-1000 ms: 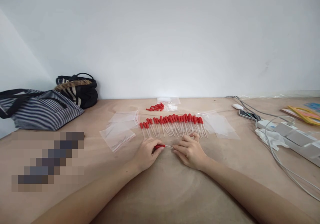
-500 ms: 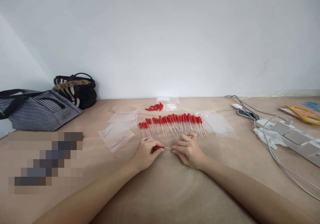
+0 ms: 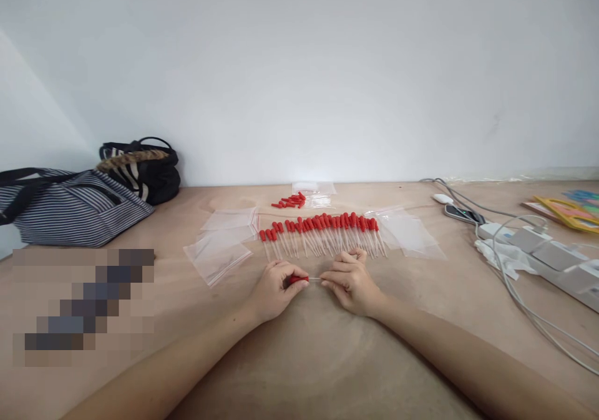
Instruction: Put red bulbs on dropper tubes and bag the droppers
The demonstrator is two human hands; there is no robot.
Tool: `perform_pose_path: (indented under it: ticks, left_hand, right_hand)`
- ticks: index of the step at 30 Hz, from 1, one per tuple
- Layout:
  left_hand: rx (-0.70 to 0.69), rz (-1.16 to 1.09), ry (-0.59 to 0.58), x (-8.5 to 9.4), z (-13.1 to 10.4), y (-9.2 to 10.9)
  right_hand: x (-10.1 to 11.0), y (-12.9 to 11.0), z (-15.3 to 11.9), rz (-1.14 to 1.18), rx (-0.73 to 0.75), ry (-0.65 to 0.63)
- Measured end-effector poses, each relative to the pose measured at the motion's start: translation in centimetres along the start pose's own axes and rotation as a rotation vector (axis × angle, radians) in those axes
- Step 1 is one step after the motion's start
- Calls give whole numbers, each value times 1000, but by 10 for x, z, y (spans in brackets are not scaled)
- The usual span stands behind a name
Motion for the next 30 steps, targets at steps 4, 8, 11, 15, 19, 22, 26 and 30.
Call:
perform_pose_path:
  ticks: [4, 8, 11, 15, 19, 22, 26, 30]
  left_hand:
    - [-7, -19, 5, -1, 0, -1]
    - [-11, -42, -4, -2, 0, -2]
    - [-17, -48, -8, -3, 1, -2]
    - [-22, -45, -12, -3, 1, -2]
    - [-64, 4, 5, -2, 1, 1]
    - [-152, 116, 5, 1, -1, 7]
    - [-255, 204, 14, 10, -3, 13]
    - [60, -89, 205, 24, 0, -1]
  right_hand:
    - [-3, -1, 2, 3, 15, -14]
    - [-5, -2, 4, 4, 29, -21]
    - [-7, -3, 5, 5, 35, -23]
    - [-8, -4, 7, 14, 49, -6]
    - [-5, -2, 8, -8, 53, 6]
    - [-2, -2, 8, -55, 68, 34]
    - [2, -6, 7, -84, 73, 47]
    - [6, -5, 7, -32, -89, 112]
Point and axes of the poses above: each hand's wrist, its own z-axis towards the middle knuckle, its own x-axis out of the back of the hand, y = z × x, the point moved 5 cm from there along z, towards the middle knuckle, and after that the axes turned 9 degrees about x, right-handed, at the moved point
